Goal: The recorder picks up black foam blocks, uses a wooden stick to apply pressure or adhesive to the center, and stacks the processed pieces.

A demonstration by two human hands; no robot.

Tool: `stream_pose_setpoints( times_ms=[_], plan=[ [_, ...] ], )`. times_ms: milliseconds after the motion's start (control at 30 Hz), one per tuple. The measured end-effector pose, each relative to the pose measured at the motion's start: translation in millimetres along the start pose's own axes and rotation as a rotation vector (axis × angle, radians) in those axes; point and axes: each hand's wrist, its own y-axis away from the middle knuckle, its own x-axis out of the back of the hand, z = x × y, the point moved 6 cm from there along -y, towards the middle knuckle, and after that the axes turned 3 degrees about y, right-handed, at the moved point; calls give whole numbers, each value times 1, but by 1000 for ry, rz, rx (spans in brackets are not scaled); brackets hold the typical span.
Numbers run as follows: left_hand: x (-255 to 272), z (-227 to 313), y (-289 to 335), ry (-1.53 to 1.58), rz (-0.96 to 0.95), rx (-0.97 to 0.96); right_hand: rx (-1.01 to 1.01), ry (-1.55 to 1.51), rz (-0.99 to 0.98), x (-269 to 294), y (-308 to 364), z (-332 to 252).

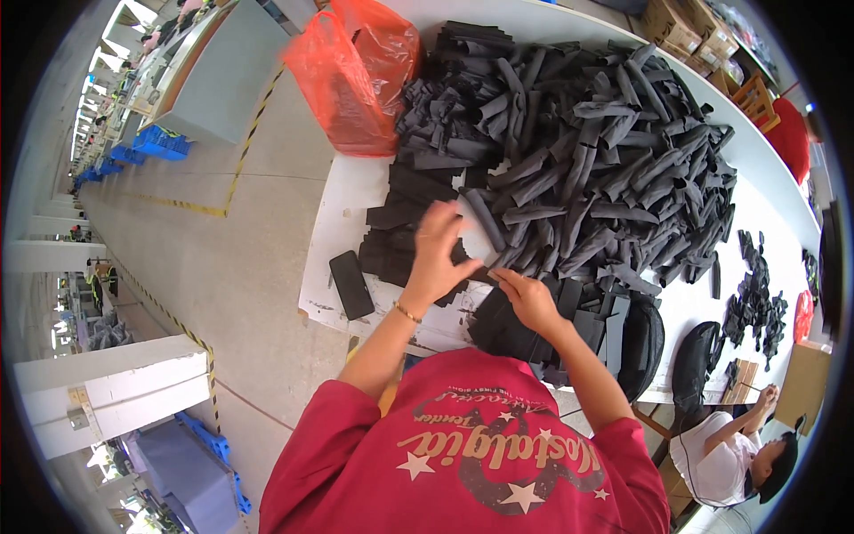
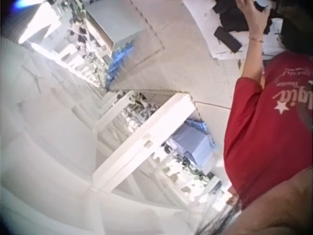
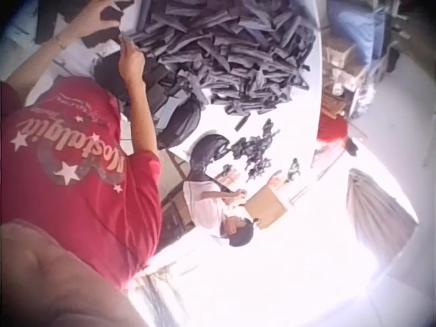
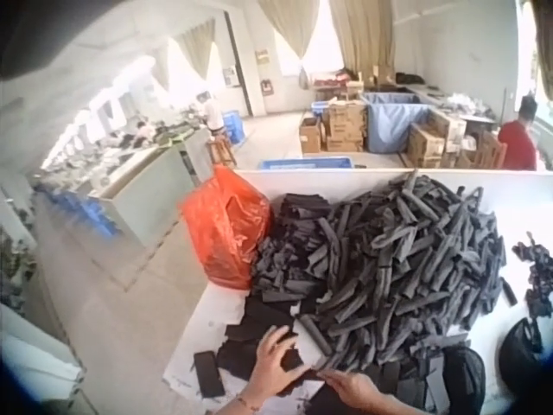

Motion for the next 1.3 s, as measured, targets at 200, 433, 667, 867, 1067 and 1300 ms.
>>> stream_pose_setpoints(
  times_ms=[200, 433, 667, 867, 1067, 1300],
  plan=[
    [-20, -62, 67, 1570, 417, 749, -367, -613, -141, -43, 22, -13],
    [-70, -26, 74, 1693, 548, 982, -420, -381, 123, -46, 19, -43],
    [-42, -26, 61, 1559, 671, 1010, -383, -198, 24, -49, 59, -48],
    [-3, -69, 64, 1323, 861, 887, -330, -246, -216, -7, 116, -63],
    [-55, -60, 77, 1586, 817, 1079, -257, 324, -182, 71, 121, -91],
    [-67, -16, 53, 1650, 821, 1108, -95, -184, 361, 29, 39, -86]
  ],
)
